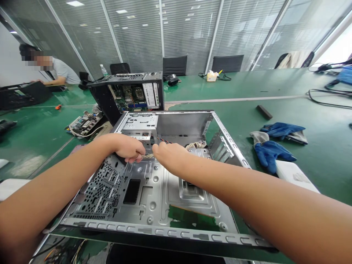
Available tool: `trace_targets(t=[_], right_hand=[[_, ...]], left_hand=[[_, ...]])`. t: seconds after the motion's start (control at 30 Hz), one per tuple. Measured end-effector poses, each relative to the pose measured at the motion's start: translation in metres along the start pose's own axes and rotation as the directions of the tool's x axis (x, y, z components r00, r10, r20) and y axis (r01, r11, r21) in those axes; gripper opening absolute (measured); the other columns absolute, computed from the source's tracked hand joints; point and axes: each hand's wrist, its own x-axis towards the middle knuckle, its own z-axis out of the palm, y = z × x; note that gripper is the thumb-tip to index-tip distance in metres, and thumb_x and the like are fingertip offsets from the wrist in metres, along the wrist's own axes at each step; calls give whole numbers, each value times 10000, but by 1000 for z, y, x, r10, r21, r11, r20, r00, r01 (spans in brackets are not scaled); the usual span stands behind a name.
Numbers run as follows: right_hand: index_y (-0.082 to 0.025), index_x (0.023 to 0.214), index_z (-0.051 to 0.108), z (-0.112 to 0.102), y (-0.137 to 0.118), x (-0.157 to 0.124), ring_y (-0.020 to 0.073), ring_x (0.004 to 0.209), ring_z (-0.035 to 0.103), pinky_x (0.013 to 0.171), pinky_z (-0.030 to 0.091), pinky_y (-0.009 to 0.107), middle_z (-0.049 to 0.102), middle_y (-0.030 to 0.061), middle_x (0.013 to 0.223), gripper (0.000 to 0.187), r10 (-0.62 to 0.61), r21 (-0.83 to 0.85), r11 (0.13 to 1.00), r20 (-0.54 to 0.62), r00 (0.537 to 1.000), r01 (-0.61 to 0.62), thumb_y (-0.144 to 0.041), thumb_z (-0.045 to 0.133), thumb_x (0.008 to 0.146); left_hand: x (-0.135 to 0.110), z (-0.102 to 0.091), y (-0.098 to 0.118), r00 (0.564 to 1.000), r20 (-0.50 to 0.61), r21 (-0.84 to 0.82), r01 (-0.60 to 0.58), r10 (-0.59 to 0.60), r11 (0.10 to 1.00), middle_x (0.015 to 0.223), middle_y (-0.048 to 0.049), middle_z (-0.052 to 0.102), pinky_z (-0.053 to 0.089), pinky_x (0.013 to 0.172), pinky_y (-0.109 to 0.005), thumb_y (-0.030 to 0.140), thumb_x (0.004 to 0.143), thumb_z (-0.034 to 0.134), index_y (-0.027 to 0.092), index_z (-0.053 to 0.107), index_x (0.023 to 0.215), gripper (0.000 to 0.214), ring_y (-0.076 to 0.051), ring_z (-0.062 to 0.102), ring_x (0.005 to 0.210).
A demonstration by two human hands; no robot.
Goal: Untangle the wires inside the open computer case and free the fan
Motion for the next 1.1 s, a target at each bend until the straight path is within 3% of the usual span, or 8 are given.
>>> trace_targets(t=[0.23, 0.37, 0.6, 0.8, 1.1], right_hand=[[-122, 995, 511, -2, 0, 2, 193, 697, 593, 478, 287, 280, 517, 139, 997, 190, 6, -113, 993, -119, 993, -20, -81, 379, 864], [-149, 1006, 490, -8, 5, 0, 129, 598, 522, 464, 203, 278, 514, 90, 946, 279, -74, -131, 990, -157, 985, 54, -5, 369, 800], [-161, 968, 517, -14, 13, -3, 137, 674, 458, 454, 151, 276, 528, 83, 910, 246, -221, -196, 967, -319, 922, 164, -37, 335, 859], [-157, 874, 542, -16, 18, -3, 133, 653, 405, 467, 143, 273, 527, 55, 807, 194, -347, -262, 925, -293, 891, 274, -49, 382, 865], [-160, 824, 548, -7, 21, 2, 125, 602, 387, 516, 148, 305, 553, 40, 794, 162, -297, -263, 939, -292, 909, 222, -75, 422, 879]], left_hand=[[-1, 1, -1, 1000, 1, -57, 11, -11, 998, 777, -42, 693, 469, 626, -278, 124, 677, 435, 168, 636, 870, 282, -169, 623, 663], [-2, 0, -1, 1000, 2, -62, 3, -3, 998, 785, -42, 691, 471, 641, -285, 122, 674, 437, 171, 640, 885, 296, -170, 620, 671], [-1, -1, -2, 1000, 20, -74, 16, -15, 997, 825, -42, 700, 470, 650, -283, 110, 670, 459, 174, 643, 916, 314, -161, 615, 675], [1, 0, -4, 1000, 12, -85, 0, 1, 996, 780, -40, 704, 460, 626, -277, 174, 718, 487, 178, 654, 881, 233, -162, 615, 656], [0, -2, -3, 1000, 16, -85, -5, 6, 996, 806, -33, 703, 470, 652, -291, 140, 698, 470, 190, 650, 887, 265, -168, 621, 670]])
